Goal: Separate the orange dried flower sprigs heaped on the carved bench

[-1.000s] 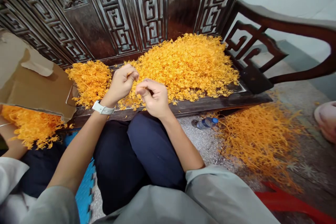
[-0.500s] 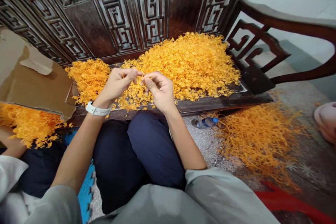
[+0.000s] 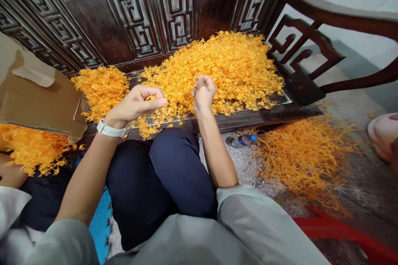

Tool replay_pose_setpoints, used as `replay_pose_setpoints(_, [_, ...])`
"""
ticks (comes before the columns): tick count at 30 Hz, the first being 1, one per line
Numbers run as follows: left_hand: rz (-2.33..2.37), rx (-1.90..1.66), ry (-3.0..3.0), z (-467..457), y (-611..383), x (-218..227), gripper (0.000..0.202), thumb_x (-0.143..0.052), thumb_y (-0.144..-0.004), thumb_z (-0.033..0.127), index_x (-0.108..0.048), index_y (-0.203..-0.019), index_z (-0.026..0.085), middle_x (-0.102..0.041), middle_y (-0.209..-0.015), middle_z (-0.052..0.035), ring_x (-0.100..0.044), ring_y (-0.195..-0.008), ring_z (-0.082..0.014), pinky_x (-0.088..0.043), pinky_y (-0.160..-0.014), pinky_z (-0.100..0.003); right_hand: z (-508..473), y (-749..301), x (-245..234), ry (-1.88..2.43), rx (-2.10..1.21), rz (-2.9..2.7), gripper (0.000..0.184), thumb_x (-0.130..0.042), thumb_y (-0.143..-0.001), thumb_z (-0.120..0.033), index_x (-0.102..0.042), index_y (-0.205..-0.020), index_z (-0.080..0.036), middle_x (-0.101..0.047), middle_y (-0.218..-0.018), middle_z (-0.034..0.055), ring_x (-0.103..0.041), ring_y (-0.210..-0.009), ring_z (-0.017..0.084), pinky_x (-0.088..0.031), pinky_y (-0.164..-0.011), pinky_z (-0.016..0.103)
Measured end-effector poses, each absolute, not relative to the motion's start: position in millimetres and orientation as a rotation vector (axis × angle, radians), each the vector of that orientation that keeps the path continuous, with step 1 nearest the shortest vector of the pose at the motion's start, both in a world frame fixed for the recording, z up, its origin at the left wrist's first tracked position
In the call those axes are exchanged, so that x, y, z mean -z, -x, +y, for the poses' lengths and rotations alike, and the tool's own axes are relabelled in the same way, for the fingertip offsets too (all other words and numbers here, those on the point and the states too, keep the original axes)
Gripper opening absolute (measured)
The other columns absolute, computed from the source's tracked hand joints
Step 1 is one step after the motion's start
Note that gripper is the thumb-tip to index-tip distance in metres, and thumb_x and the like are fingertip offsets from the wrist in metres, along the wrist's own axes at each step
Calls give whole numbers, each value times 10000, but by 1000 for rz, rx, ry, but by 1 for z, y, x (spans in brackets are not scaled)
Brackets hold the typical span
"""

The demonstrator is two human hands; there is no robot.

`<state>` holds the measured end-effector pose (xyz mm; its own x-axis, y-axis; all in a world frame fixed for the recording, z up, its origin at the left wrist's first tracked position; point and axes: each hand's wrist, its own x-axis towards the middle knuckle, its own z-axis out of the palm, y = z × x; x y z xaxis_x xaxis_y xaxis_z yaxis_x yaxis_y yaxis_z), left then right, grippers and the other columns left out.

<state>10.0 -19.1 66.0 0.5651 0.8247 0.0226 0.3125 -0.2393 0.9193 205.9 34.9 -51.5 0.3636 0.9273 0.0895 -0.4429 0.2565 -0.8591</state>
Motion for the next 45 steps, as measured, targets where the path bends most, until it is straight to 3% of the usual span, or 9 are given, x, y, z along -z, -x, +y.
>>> replay_pose_setpoints(5, [1036,-863,-1729,-5,3,-45,479,-837,-833,683,-713,-773,224,-456,-569,39,-319,-481,-84,-228,-471,-296,54,-219,62,789,-996,-954,368,-849,-877,-564,-770,-1080,-267,-717,-1079,38,-636,-801,131,-580,-705,273])
replay_pose_setpoints(9, [1100,-908,-1636,6,10,-28,481,-815,-832,726,-741,-807,252,-379,-536,52,-302,-465,-92,-213,-475,-300,51,-212,56,919,-934,-1228,670,-880,-761,-740,-767,-1260,-307,-519,-1621,88,-616,-1313,264,-605,-931,365])
replay_pose_setpoints(17, [1154,-856,-1706,9,3,-25,530,-764,-868,760,-755,-819,232,-341,-506,60,-291,-475,-94,-262,-491,-302,5,-188,29,677,-1257,-1300,483,-788,-898,-696,-712,-1069,-252,-700,-737,-13,-625,-597,117,-537,-571,264])
replay_pose_setpoints(23, [1167,-869,-1504,10,10,-28,590,-550,-1003,767,-797,-1051,233,-597,-720,-36,-380,-488,-90,-293,-451,-294,8,-239,14,1336,-731,-897,489,-540,-1034,-724,-726,-925,-285,-592,-676,-10,-582,-578,127,-414,-476,255])
replay_pose_setpoints(25, [1128,-880,-1463,9,14,-30,583,-495,-1051,717,-794,-1189,235,-687,-859,-83,-469,-523,-101,-352,-461,-295,12,-258,14,1102,-728,-753,515,-418,-1091,-711,-737,-1031,-311,-529,-643,-23,-466,-492,102,-283,-424,231])
replay_pose_setpoints(29, [986,-875,-1527,7,11,-32,506,-675,-1016,566,-690,-1447,300,-756,-1187,-109,-587,-611,-111,-451,-507,-282,11,-253,20,239,-1311,-802,339,-722,-996,-607,-736,-1152,-306,-492,-610,-71,-278,-451,84,-202,-374,231])
replay_pose_setpoints(33, [848,-906,-1621,6,-3,-32,648,-782,-961,506,-610,-1555,315,-696,-1480,-124,-755,-960,-209,-622,-764,-323,-4,-208,20,507,-1630,-1105,332,-829,-935,-531,-721,-1008,-225,-634,-752,-31,-465,-530,69,-334,-429,209])
replay_pose_setpoints(38, [790,-885,-1830,6,-15,-35,625,-778,-970,440,-639,-1544,237,-598,-1633,-130,-569,-1491,-321,-506,-1211,-441,-8,-183,21,631,-1455,-1134,438,-820,-900,-622,-650,-926,-219,-593,-670,-57,-510,-530,85,-435,-491,229])
replay_pose_setpoints(45, [1173,-721,-2114,9,-13,-31,498,-639,-996,467,-752,-1401,200,-822,-1236,-131,-763,-932,-277,-588,-890,-420,2,-198,28,731,-1213,-1077,510,-798,-880,-676,-588,-824,-215,-536,-599,-76,-488,-507,78,-407,-520,232])
